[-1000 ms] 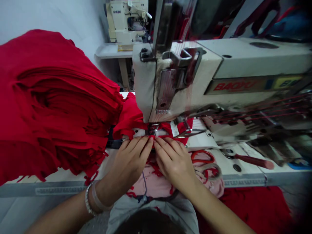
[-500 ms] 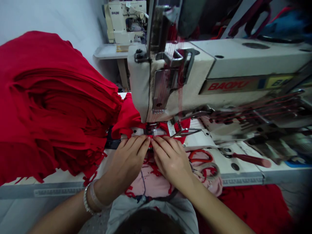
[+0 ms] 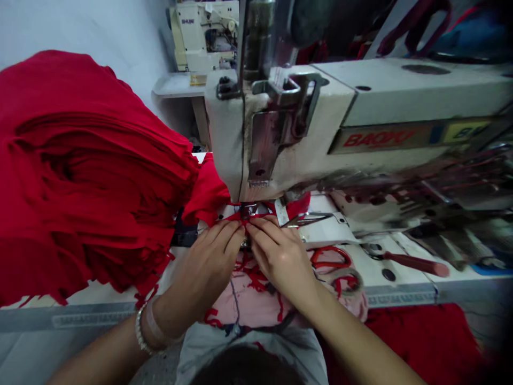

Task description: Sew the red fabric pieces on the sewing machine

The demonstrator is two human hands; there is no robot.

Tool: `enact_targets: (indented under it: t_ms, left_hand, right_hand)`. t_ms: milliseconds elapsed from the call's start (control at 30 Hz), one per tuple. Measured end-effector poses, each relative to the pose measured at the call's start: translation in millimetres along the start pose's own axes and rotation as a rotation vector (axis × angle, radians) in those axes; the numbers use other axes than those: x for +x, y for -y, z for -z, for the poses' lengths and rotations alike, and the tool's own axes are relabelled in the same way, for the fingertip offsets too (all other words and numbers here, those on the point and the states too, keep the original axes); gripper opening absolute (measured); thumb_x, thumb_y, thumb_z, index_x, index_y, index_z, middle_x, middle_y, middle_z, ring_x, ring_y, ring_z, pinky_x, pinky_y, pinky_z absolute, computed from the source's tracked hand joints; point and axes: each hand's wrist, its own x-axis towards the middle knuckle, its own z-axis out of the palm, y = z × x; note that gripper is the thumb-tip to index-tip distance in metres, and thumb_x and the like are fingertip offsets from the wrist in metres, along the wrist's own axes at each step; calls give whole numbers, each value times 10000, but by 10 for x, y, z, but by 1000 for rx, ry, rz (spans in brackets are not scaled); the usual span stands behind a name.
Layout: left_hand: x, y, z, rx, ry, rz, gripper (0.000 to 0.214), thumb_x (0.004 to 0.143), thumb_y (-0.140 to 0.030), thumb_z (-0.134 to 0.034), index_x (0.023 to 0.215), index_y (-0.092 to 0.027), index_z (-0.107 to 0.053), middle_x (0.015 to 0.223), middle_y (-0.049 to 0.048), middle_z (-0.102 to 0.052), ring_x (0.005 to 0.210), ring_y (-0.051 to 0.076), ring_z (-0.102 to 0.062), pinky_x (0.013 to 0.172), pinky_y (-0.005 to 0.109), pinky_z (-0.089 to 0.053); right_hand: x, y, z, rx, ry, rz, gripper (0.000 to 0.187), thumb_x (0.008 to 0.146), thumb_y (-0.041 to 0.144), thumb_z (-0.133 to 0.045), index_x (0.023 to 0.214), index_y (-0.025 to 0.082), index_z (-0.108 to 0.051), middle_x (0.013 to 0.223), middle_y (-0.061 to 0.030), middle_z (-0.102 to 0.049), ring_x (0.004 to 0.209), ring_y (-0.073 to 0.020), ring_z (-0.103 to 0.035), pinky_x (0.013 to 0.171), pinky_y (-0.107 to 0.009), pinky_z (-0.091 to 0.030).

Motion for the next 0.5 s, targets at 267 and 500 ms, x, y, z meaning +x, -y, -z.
enact_targets:
  t_ms: [267, 500]
  left_hand:
    - [82, 97, -1, -41, -47, -15, 367, 914, -52, -421, 1260, -50, -543, 1227, 164, -622, 1111, 281, -600, 941, 417, -544]
    - [121, -18, 89, -88, 59, 37, 272, 947, -88, -386, 1135, -68, -582, 1148, 156, -647, 1085, 257, -626, 937, 379, -547]
  right_hand:
    - [48, -34, -49, 101, -13, -36, 238, 948, 130, -486, 1056, 79, -693, 1013, -130, -703, 989, -221, -636, 792, -365, -562]
    - [19, -225, 17, 43, 15, 127, 250, 935, 137, -490, 1101, 83, -669, 1069, -145, -693, 982, -228, -647, 835, -347, -554]
